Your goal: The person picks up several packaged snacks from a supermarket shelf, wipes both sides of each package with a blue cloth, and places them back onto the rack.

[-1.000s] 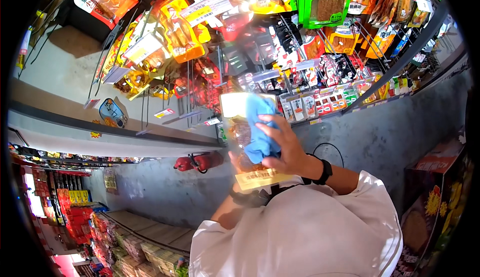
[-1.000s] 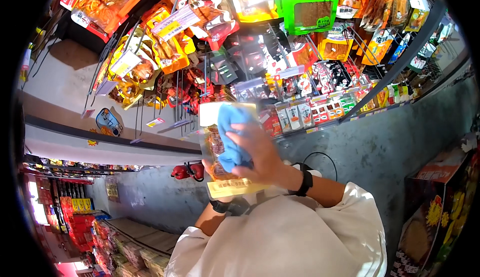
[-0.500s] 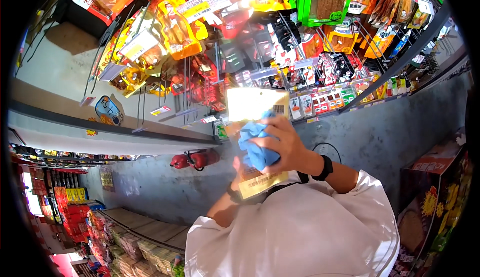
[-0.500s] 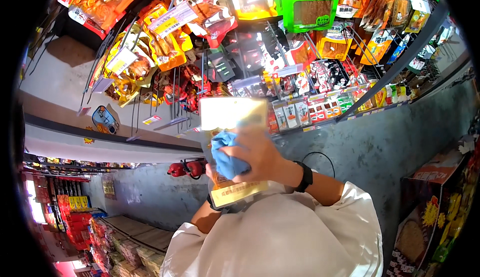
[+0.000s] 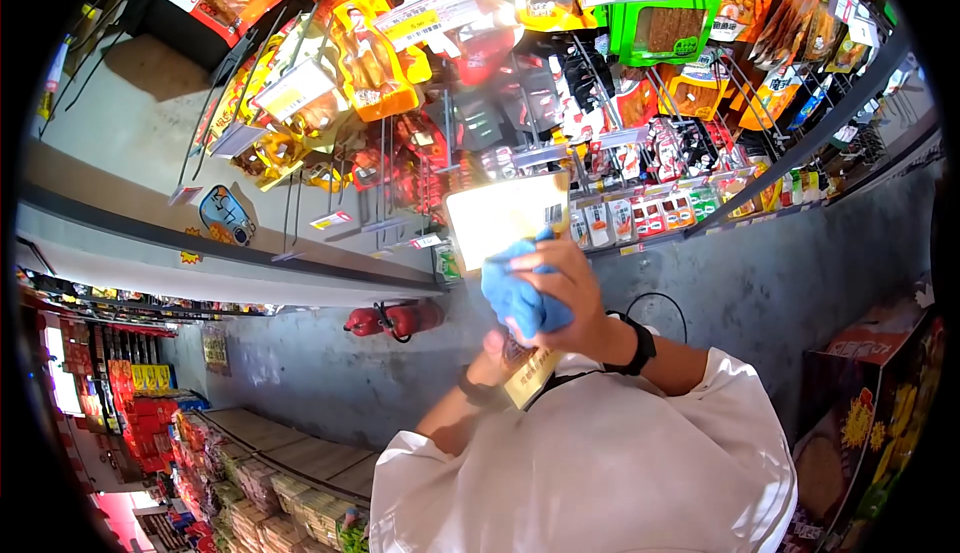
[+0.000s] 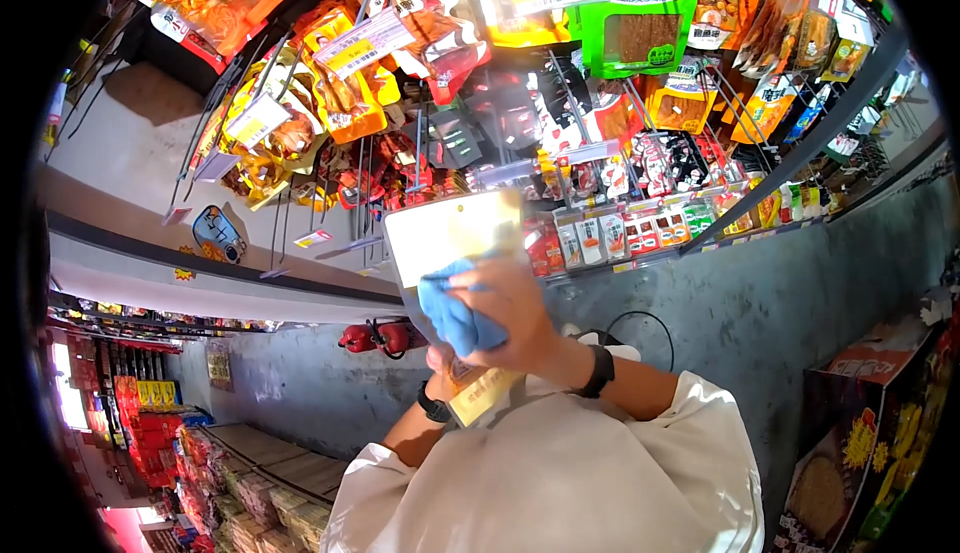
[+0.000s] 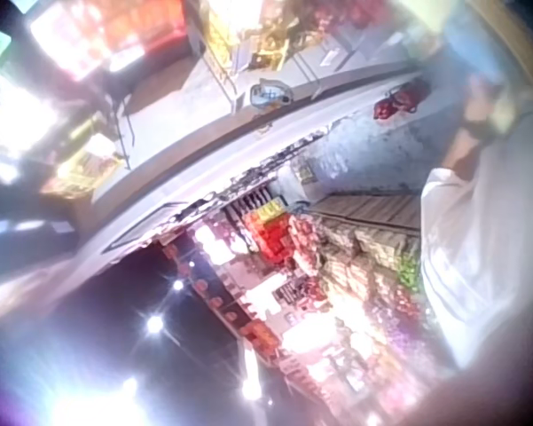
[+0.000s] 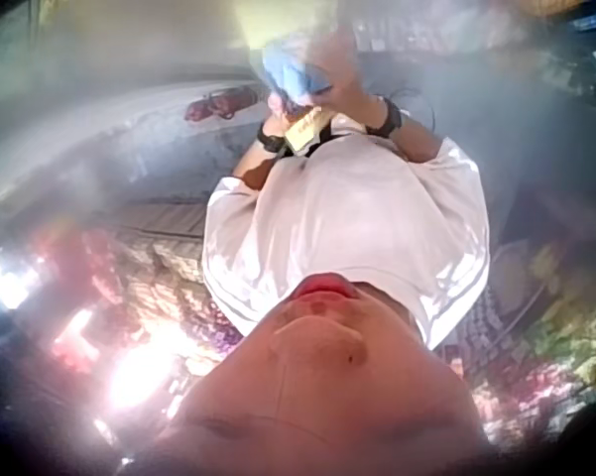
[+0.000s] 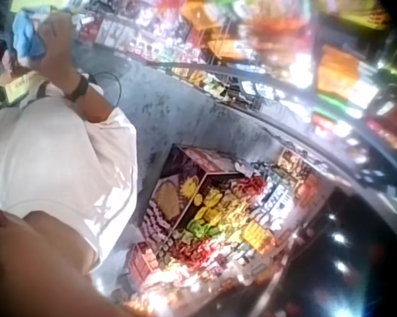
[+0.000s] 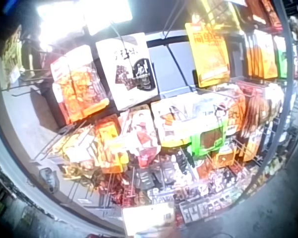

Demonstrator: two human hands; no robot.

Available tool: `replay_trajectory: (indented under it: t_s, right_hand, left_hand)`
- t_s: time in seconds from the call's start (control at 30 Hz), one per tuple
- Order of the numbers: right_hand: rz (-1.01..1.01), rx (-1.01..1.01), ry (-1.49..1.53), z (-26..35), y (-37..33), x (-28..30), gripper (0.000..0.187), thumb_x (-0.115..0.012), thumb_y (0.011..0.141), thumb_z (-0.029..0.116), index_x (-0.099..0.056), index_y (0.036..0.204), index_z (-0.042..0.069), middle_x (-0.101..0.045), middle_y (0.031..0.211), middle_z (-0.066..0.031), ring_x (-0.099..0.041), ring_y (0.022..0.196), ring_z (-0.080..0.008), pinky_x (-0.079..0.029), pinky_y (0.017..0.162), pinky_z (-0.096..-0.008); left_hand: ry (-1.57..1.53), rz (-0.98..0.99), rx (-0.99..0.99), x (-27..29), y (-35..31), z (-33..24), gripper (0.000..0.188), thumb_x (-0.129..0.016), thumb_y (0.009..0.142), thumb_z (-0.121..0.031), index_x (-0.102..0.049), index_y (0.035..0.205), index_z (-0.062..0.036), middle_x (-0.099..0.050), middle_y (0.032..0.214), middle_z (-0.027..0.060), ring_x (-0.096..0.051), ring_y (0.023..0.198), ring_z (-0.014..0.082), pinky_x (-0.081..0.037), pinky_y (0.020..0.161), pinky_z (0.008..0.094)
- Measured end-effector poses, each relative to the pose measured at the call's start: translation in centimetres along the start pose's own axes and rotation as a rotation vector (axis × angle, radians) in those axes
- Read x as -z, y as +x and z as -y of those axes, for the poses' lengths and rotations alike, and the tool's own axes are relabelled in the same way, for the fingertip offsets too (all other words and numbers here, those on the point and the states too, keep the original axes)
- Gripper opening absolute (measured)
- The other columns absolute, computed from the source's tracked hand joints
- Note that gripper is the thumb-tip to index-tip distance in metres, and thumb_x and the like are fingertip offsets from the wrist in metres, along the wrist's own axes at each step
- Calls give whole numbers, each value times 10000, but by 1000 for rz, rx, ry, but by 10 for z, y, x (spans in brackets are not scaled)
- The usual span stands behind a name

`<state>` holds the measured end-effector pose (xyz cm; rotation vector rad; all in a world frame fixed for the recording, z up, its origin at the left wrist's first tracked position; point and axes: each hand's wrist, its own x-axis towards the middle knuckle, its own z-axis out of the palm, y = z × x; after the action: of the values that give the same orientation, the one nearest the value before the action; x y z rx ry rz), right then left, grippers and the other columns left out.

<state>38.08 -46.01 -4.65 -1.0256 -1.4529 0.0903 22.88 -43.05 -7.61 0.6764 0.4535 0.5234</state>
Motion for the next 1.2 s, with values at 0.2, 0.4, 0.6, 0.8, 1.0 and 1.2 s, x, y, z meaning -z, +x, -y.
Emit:
replay_trajectory:
  t_s: [0.2,0.4,0.6,0.8,1.0,1.2]
  right_hand:
    - [-159,-272,2,-16,3,0,416,-745,613,103,-593,997,48,-585,1081,-110,-538,984,-309,-435,847,-397]
    - [-37,-37,-38,-4,-7,-4,408,-737,601,148,-615,980,60,-593,1016,-102,-563,905,-322,-467,796,-418]
    - [-195,-82,-61,-26,27,7,392,-727,644,102,-584,1002,32,-581,1037,-119,-534,964,-324,-444,831,-403]
    - [-266,-262,-124,-38,-1,8,365,-738,635,91,-569,952,31,-565,1024,-117,-544,936,-324,-448,816,-396]
    - [6,-75,-106,-22,-2,2,380,-724,584,135,-591,933,62,-572,1049,-100,-542,937,-328,-455,808,-429]
    - [-77,-210,-147,-39,16,-6,385,-718,598,145,-596,950,48,-572,1057,-105,-532,927,-332,-440,779,-422]
  left_hand:
    - [11,95,-91,-1,11,-12,1016,-729,622,-507,-263,1391,-33,-397,1331,110,-440,1230,249,-364,1049,402]
    - [215,98,-89,24,27,-7,935,-689,619,-469,-326,1369,-45,-452,1301,117,-469,1204,263,-385,1036,418]
    - [49,22,-57,6,30,2,949,-675,615,-468,-308,1388,-57,-435,1332,134,-448,1227,311,-362,1042,460]
    - [-15,72,-206,-16,48,-13,994,-678,610,-417,-247,1429,-54,-378,1382,150,-410,1265,314,-347,1054,443]
    - [75,-18,-143,-1,50,-9,917,-609,658,-518,-327,1362,-1,-428,1314,149,-445,1220,289,-368,1027,400]
    - [-81,-241,-299,-23,59,-29,863,-514,693,-531,-338,1354,-5,-444,1315,184,-449,1214,316,-353,1031,439]
